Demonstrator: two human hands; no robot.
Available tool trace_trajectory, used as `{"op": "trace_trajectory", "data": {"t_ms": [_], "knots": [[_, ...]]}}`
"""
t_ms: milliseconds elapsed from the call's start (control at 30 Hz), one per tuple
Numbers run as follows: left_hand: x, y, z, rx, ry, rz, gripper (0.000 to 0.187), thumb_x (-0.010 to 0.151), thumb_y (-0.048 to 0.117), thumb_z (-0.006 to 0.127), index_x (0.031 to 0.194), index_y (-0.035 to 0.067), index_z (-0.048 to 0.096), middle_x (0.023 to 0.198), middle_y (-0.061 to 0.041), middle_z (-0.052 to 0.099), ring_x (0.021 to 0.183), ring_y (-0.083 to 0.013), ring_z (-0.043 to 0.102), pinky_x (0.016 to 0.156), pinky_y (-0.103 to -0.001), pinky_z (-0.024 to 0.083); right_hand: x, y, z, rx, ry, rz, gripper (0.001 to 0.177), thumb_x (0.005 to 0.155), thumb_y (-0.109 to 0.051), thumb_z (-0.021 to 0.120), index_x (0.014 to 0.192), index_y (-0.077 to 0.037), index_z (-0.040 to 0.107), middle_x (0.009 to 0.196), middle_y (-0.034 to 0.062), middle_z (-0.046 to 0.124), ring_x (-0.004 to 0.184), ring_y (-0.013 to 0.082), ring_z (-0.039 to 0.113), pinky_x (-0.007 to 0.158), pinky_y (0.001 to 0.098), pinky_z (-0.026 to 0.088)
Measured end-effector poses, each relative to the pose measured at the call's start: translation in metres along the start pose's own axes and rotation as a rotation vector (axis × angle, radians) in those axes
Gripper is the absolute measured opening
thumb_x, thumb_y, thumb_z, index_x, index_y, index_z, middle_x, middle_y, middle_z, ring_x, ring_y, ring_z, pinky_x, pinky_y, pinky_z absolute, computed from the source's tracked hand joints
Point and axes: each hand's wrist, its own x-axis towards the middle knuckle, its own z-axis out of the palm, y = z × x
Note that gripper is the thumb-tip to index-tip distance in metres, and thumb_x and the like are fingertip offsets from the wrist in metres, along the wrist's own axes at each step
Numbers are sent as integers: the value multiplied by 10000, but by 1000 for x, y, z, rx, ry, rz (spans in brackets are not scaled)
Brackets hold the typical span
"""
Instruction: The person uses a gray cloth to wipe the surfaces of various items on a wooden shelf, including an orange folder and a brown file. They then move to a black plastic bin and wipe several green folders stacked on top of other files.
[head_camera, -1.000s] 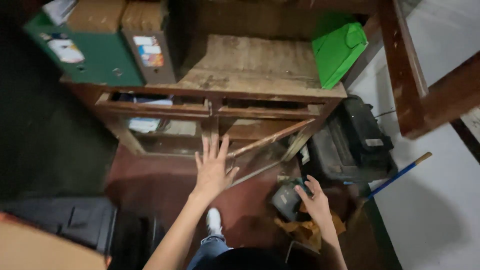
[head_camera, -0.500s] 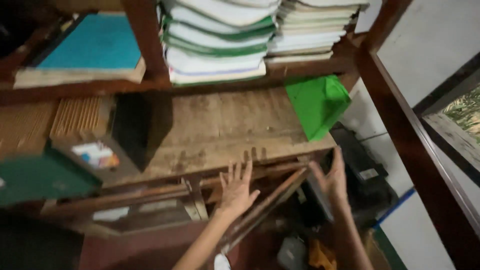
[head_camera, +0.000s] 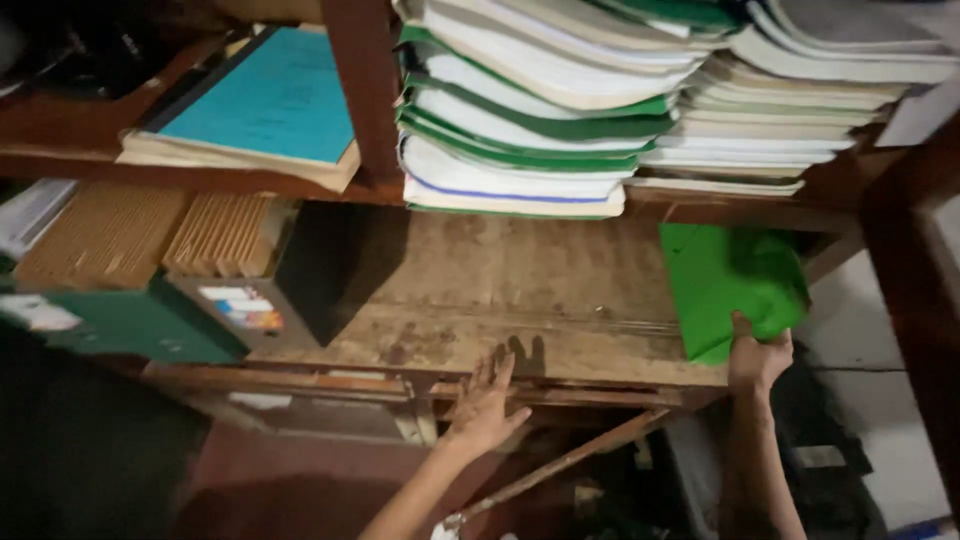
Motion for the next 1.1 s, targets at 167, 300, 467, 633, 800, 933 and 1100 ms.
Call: {"op": "trace_trajectory", "data": {"t_ms": [167,300,467,633,800,933,1100], "knots": [[5,17,-1,-408,72,93,901,911,478,671,1615,141,219,1661,-132,294,1492,-314,359,1160,-425,363,-53,3,9,-357,-177,-419,305,1100,-340,722,942,-81,697,809,104,683,712,244,583,664,427,439],[6,56,-36,-684,-67,32,931,870,624,563,1618,168,247,1674,-81,300,1512,-299,341,1172,-453,343,-126,4,3,-649,-242,-656,361,907,-302,646,1156,-82,785,814,181,721,643,384,638,652,500,447],[28,77,-53,-1437,-229,-404,1154,681,789,538,1649,267,191,1729,27,196,1593,-220,144,1275,-472,116,-226,-29,-12,-713,-586,-1110,423,785,-124,582,1189,-132,707,1210,120,724,1049,316,690,883,455,526],[67,32,45,-1433,70,-564,633,669,344,868,1212,70,691,1093,-132,765,927,-267,736,745,-414,604,-271,-17,-18,-545,-563,-1017,455,807,-240,642,1258,-265,702,1393,-25,665,1233,209,648,944,413,510],[97,-15,96,-1098,-396,-703,1101,648,686,752,1582,213,410,1692,-43,307,1560,-279,265,1252,-529,170,-204,-22,-16,-315,-963,-451,1026,578,-465,1007,1461,-184,566,1517,60,557,1449,260,426,1213,383,319],[119,-32,133,-1533,-350,-412,497,771,414,825,1219,211,752,1268,-34,717,1147,-197,641,996,-358,501,-157,-73,-7,-310,-641,134,717,800,-439,770,1369,-37,598,1361,168,622,1234,290,580,1013,400,451],[136,-37,169,-1777,-306,-353,477,771,291,882,1186,89,763,1190,-90,754,986,-170,722,971,-317,575,-157,-68,15,-393,-541,290,779,804,-544,773,1404,-74,612,1282,176,672,1192,339,599,951,428,430]]}}
